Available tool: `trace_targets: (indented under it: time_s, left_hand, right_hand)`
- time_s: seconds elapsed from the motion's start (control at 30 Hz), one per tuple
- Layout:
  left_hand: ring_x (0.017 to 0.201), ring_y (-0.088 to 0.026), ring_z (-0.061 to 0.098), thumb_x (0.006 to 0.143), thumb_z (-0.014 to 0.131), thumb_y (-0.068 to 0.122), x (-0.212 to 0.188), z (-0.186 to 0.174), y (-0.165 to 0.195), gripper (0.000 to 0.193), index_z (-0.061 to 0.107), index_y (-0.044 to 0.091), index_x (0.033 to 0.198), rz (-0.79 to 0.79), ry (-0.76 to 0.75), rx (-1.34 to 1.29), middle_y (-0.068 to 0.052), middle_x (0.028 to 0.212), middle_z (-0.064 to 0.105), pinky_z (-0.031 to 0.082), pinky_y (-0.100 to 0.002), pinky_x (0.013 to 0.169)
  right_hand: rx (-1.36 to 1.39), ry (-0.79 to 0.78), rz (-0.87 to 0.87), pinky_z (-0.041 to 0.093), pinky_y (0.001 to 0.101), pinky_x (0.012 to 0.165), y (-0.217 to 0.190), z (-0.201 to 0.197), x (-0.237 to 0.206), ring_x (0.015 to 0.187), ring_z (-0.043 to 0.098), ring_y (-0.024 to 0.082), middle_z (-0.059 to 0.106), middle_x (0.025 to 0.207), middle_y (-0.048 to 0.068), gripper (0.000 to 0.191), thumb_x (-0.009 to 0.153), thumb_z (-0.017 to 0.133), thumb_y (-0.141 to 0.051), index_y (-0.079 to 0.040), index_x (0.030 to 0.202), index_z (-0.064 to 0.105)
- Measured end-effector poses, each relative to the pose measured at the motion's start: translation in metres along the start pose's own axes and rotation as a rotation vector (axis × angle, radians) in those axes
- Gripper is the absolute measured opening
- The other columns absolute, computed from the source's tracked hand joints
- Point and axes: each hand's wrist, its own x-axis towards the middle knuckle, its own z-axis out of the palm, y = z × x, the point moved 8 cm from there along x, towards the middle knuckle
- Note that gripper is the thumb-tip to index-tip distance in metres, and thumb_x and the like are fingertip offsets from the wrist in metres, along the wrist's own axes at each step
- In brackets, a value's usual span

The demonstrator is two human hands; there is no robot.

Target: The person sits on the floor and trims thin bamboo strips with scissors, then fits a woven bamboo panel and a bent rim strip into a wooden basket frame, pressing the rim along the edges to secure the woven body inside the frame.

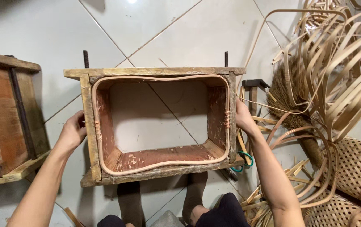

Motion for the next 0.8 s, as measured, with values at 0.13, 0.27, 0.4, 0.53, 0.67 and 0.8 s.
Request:
trace_targets:
  time_s: [0.13,0.27,0.4,0.53,0.67,0.8]
  left_hand:
    - [0.096,-0.022,0.062,0.088,0.071,-0.001,-0.011,-0.009,-0.014,0.052,0.058,-0.001,0.139,-0.07,0.062,0.137,-0.017,0.114,0.068,0.052,-0.041,0.09]
    - [0.101,-0.025,0.068,0.085,0.07,0.007,-0.028,-0.041,-0.019,0.063,0.055,0.005,0.146,-0.133,0.133,0.253,-0.015,0.119,0.069,0.056,-0.042,0.092]
    - [0.102,-0.029,0.068,0.087,0.069,0.009,-0.04,-0.09,-0.029,0.058,0.059,0.005,0.144,-0.21,0.275,0.512,-0.017,0.117,0.071,0.06,-0.043,0.093]
    - [0.104,-0.029,0.068,0.089,0.069,0.009,-0.039,-0.118,-0.048,0.054,0.059,0.005,0.142,-0.333,0.275,0.587,-0.017,0.118,0.071,0.059,-0.042,0.094]
    - [0.106,-0.028,0.068,0.091,0.069,0.009,-0.029,-0.105,-0.056,0.05,0.06,0.006,0.14,-0.42,0.192,0.611,-0.016,0.12,0.07,0.058,-0.041,0.096]
    - [0.108,-0.028,0.068,0.092,0.069,0.009,-0.022,-0.09,-0.059,0.047,0.06,0.006,0.138,-0.489,0.141,0.638,-0.016,0.121,0.07,0.057,-0.041,0.098]
  right_hand:
    - [-0.168,0.019,0.075,0.056,0.0423,0.076,-0.006,-0.012,-0.001,0.084,0.07,0.028,0.072,0.092,0.022,0.039,0.079,0.072,-0.004,0.004,0.116,0.06]
    - [-0.318,-0.094,0.452,0.062,0.0498,0.083,0.019,-0.032,-0.024,0.093,0.074,0.041,0.074,0.1,0.027,0.024,0.094,0.065,-0.006,0.006,0.115,0.063]
    - [-0.305,0.247,-0.097,0.055,0.0479,0.092,-0.021,-0.077,-0.036,0.103,0.067,0.039,0.069,0.113,0.025,0.033,0.09,0.065,-0.01,0.005,0.118,0.062]
    - [-0.259,0.477,-0.381,0.056,0.0464,0.09,-0.044,-0.093,-0.061,0.101,0.069,0.038,0.07,0.113,0.022,0.03,0.088,0.066,-0.013,0.005,0.112,0.065]
    - [-0.336,0.559,-0.618,0.057,0.0449,0.089,-0.063,-0.056,-0.074,0.098,0.071,0.036,0.07,0.113,0.02,0.029,0.086,0.067,-0.017,0.005,0.105,0.067]
    - [-0.504,0.527,-0.75,0.057,0.0434,0.087,-0.07,-0.001,-0.077,0.096,0.073,0.035,0.071,0.113,0.018,0.029,0.085,0.068,-0.02,0.005,0.099,0.07]
